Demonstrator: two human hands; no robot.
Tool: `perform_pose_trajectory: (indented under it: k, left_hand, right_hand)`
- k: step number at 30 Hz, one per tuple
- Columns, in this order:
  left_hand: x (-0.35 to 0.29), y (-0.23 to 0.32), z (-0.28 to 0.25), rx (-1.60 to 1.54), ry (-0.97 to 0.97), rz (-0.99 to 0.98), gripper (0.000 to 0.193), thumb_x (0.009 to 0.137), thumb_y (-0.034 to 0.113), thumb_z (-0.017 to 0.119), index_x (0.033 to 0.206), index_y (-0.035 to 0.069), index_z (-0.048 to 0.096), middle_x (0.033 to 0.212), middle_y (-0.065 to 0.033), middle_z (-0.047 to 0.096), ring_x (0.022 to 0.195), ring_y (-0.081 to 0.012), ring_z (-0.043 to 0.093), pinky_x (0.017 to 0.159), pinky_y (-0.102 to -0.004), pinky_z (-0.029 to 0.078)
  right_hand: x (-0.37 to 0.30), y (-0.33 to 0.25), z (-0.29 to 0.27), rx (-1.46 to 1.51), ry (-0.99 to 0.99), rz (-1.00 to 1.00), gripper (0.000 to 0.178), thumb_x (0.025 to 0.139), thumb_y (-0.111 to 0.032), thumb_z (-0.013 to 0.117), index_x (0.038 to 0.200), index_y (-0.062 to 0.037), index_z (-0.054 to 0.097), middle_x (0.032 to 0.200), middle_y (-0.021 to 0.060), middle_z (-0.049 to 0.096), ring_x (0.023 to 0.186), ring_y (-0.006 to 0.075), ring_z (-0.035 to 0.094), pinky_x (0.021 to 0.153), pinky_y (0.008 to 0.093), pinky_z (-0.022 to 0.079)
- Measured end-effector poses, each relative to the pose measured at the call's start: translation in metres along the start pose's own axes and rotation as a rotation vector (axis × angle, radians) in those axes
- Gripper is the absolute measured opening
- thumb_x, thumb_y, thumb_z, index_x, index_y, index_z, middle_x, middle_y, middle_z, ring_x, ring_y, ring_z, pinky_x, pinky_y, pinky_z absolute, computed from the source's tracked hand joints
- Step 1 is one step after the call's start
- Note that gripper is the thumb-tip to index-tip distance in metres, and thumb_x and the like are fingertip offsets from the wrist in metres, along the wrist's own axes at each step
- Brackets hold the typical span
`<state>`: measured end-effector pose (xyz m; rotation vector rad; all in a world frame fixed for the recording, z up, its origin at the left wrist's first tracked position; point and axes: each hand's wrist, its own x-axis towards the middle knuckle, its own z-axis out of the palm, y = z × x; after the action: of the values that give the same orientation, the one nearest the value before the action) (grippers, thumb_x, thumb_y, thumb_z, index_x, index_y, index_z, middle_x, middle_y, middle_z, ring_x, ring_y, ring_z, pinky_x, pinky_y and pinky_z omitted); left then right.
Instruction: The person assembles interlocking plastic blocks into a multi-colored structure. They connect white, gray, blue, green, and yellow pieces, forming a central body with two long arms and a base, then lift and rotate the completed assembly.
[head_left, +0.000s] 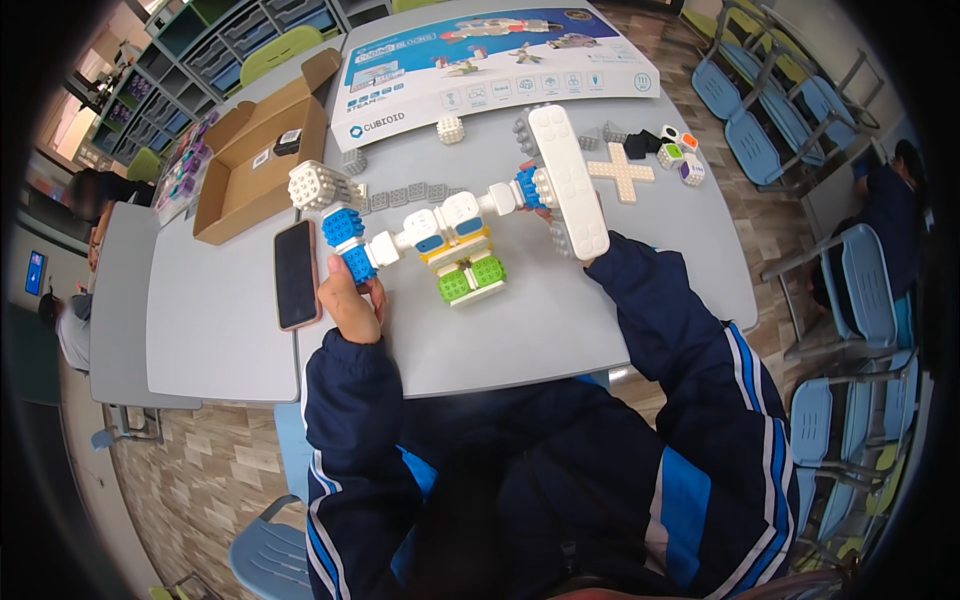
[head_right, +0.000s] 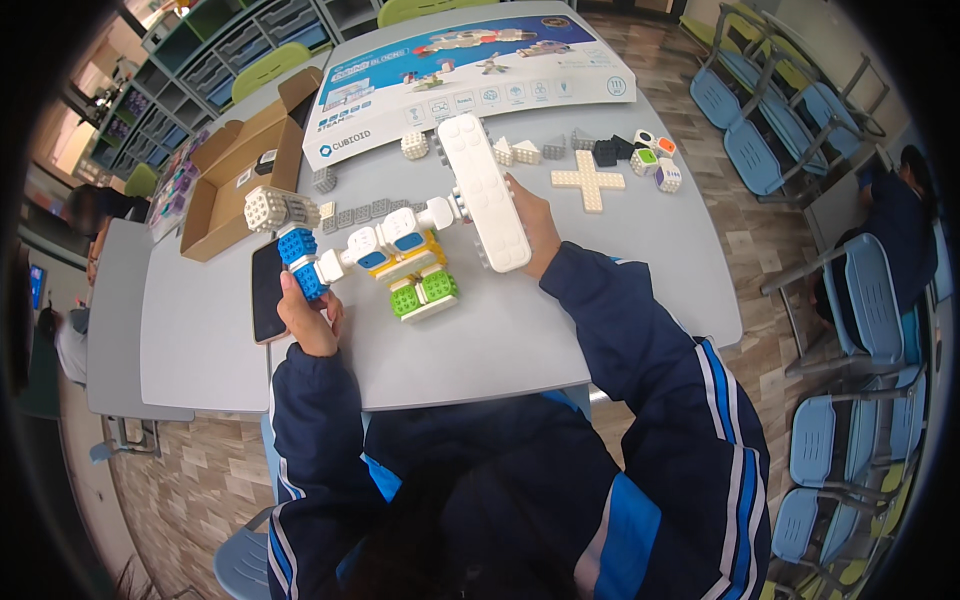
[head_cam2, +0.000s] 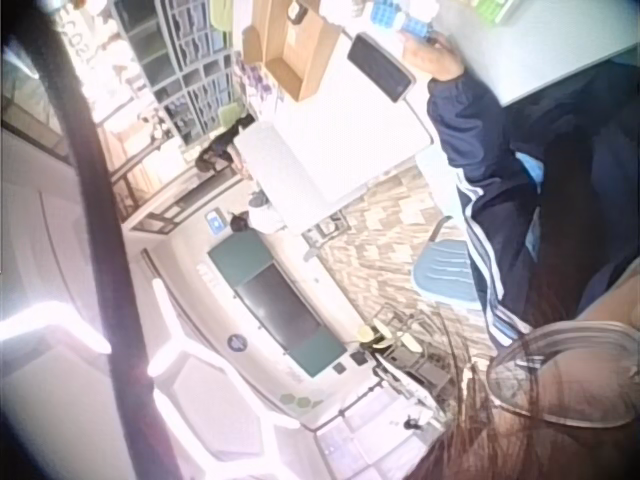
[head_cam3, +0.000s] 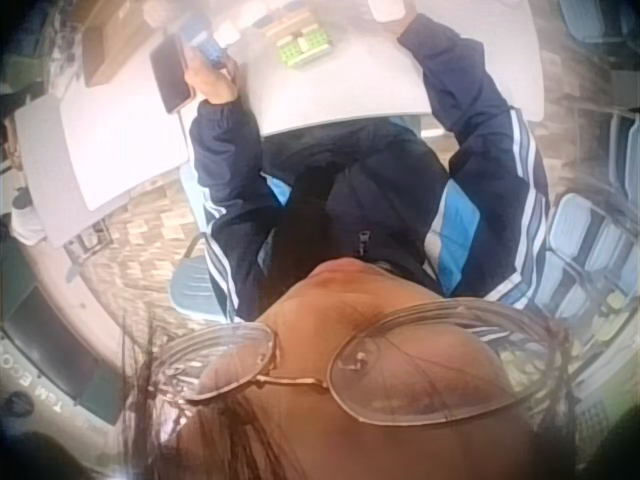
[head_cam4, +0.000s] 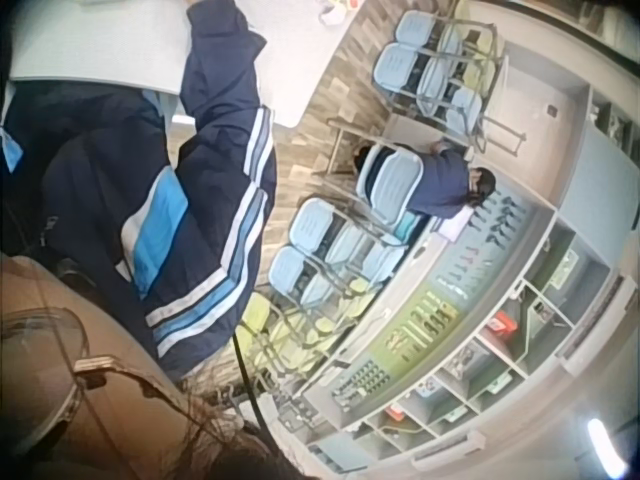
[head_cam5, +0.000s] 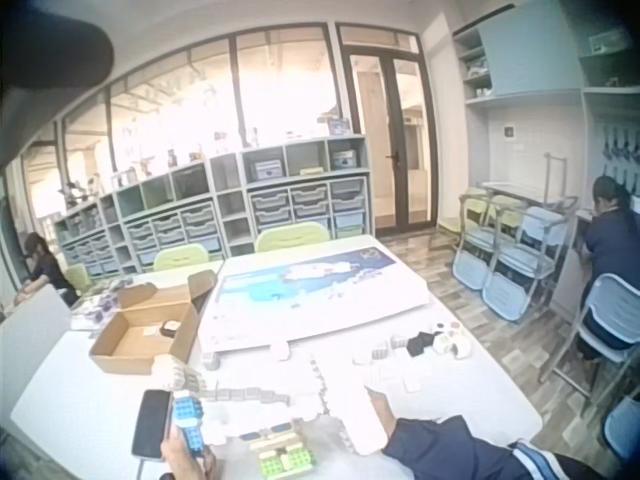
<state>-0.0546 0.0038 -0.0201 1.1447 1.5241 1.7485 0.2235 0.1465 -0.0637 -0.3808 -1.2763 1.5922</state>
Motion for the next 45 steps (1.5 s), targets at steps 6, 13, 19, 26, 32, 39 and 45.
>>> perform_pose_trajectory:
  k: [6, 13, 19, 26, 32, 39, 45]
  left_hand:
    - [0.001, 0.001, 0.001, -0.004, -0.018, -0.029, 0.065, 0.101, 0.064, 0.031, 0.071, 0.008, 0.046, 0.044, -0.0015, 0.038, 0.032, -0.0117, 0.036, 0.030, -0.0255, 0.025]
    - [0.006, 0.006, 0.001, -0.035, -0.023, -0.134, 0.063, 0.101, 0.063, 0.032, 0.071, 0.009, 0.045, 0.043, 0.0000, 0.034, 0.031, -0.0110, 0.030, 0.031, -0.0253, 0.021]
    - [0.030, 0.010, 0.001, -0.078, -0.122, -0.239, 0.056, 0.102, 0.059, 0.035, 0.077, 0.010, 0.046, 0.045, -0.0001, 0.034, 0.030, -0.0107, 0.026, 0.030, -0.0262, 0.023]
    - [0.055, 0.021, 0.011, 0.033, -0.275, -0.327, 0.065, 0.101, 0.059, 0.035, 0.061, 0.009, 0.043, 0.044, -0.0014, 0.033, 0.029, -0.0137, 0.030, 0.032, -0.0289, 0.027]
    - [0.068, 0.035, 0.025, 0.050, -0.346, -0.425, 0.066, 0.100, 0.061, 0.038, 0.058, 0.011, 0.041, 0.041, -0.0005, 0.031, 0.027, -0.0126, 0.025, 0.034, -0.0274, 0.031]
    - [0.064, 0.022, 0.032, -0.035, -0.338, -0.343, 0.067, 0.101, 0.062, 0.035, 0.065, 0.007, 0.047, 0.045, -0.0024, 0.038, 0.031, -0.0134, 0.036, 0.034, -0.0279, 0.032]
    - [0.059, 0.004, 0.024, -0.114, -0.351, -0.262, 0.068, 0.103, 0.061, 0.030, 0.077, 0.003, 0.053, 0.054, -0.0062, 0.047, 0.036, -0.0157, 0.043, 0.035, -0.0280, 0.033]
  right_hand:
    - [-0.002, 0.002, -0.018, -0.665, -0.070, -0.227, 0.056, 0.082, -0.003, 0.074, 0.133, -0.0022, 0.051, 0.112, 0.0154, 0.067, 0.095, 0.0271, 0.070, 0.081, 0.0319, 0.056]
    - [0.004, -0.041, 0.007, -0.974, -0.188, -0.653, 0.064, 0.073, 0.008, 0.074, 0.131, -0.0044, 0.052, 0.117, 0.0171, 0.064, 0.102, 0.0344, 0.066, 0.085, 0.0374, 0.056]
    - [0.002, -0.049, 0.001, -1.108, -0.291, -0.911, 0.061, 0.070, 0.016, 0.069, 0.126, -0.0034, 0.054, 0.114, 0.0203, 0.065, 0.094, 0.0357, 0.067, 0.077, 0.0393, 0.058]
    - [-0.014, -0.065, -0.005, -1.247, -0.332, -1.014, 0.052, 0.077, 0.009, 0.069, 0.125, -0.0050, 0.057, 0.111, 0.0203, 0.066, 0.078, 0.0259, 0.066, 0.060, 0.0313, 0.055]
    - [-0.028, -0.081, -0.005, -1.256, -0.391, -0.937, 0.051, 0.076, 0.007, 0.072, 0.124, -0.0073, 0.059, 0.112, 0.0197, 0.064, 0.077, 0.0236, 0.065, 0.058, 0.0287, 0.053]
    - [-0.023, -0.077, -0.002, -1.215, -0.331, -1.013, 0.057, 0.071, 0.009, 0.072, 0.124, -0.0068, 0.058, 0.107, 0.0192, 0.065, 0.080, 0.0291, 0.066, 0.062, 0.0346, 0.056]
    - [-0.021, -0.075, -0.007, -1.130, -0.286, -0.876, 0.071, 0.059, 0.018, 0.069, 0.125, -0.0016, 0.054, 0.096, 0.0179, 0.065, 0.082, 0.0342, 0.065, 0.066, 0.0376, 0.054]
